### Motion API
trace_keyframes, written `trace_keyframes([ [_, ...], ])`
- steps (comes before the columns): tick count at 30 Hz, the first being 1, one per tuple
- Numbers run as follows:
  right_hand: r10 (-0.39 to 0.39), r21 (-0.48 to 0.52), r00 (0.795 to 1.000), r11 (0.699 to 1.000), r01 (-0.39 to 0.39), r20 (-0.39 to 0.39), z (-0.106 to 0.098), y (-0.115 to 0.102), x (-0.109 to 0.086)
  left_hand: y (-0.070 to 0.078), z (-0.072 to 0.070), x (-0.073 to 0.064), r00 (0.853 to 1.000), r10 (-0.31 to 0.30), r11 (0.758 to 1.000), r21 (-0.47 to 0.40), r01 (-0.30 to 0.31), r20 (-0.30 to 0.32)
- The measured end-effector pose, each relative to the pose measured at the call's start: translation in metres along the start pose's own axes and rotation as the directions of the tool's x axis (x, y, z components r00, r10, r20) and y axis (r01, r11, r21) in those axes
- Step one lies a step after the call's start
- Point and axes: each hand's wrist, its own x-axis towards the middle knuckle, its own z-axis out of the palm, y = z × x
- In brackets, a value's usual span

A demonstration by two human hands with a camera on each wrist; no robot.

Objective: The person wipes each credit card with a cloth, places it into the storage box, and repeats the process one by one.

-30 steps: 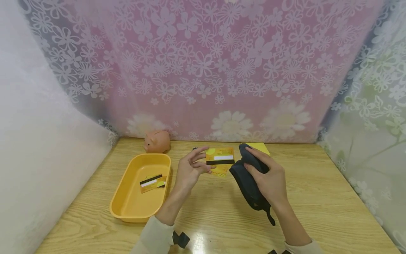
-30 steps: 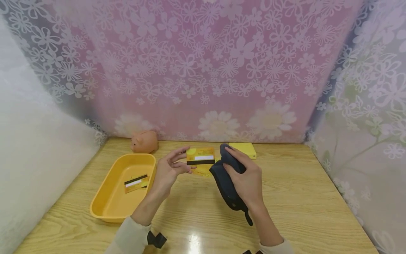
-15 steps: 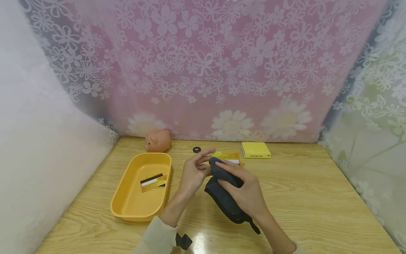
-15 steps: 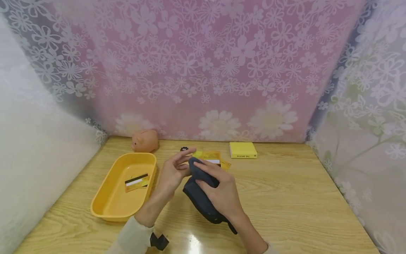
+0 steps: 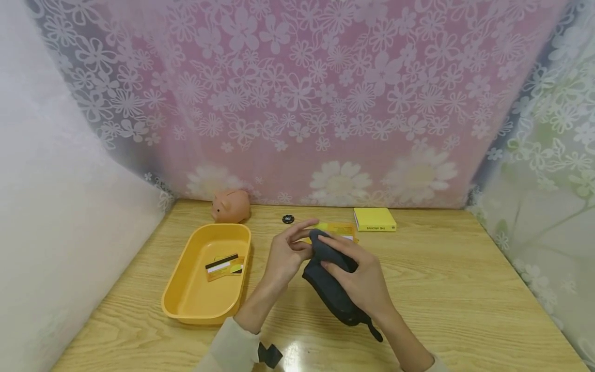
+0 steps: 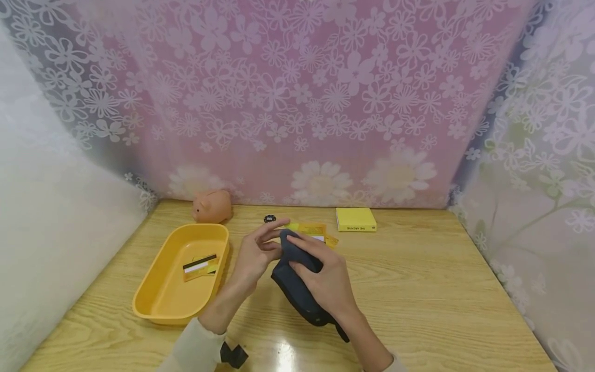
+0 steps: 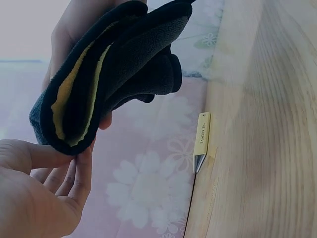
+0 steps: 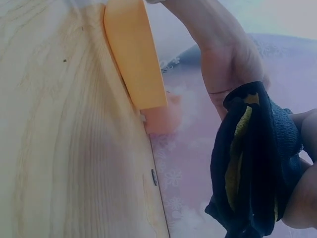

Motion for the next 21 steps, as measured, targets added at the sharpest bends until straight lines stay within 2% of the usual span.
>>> trace_keyframes([
  [7,-0.008,-0.03,0.999,1.0,0.006,-0.04,-0.011,0.0,0.003,0.003,-0.004,0.0,1.0,-0.003,1.0,-0.016,0.003,-0.02],
  [21,0.081,-0.083,0.982,0.992,-0.096,-0.171,-0.044,0.012,0.012,0.006,-0.012,0.004,0.998,-0.03,0.998,-0.062,0.027,-0.06],
])
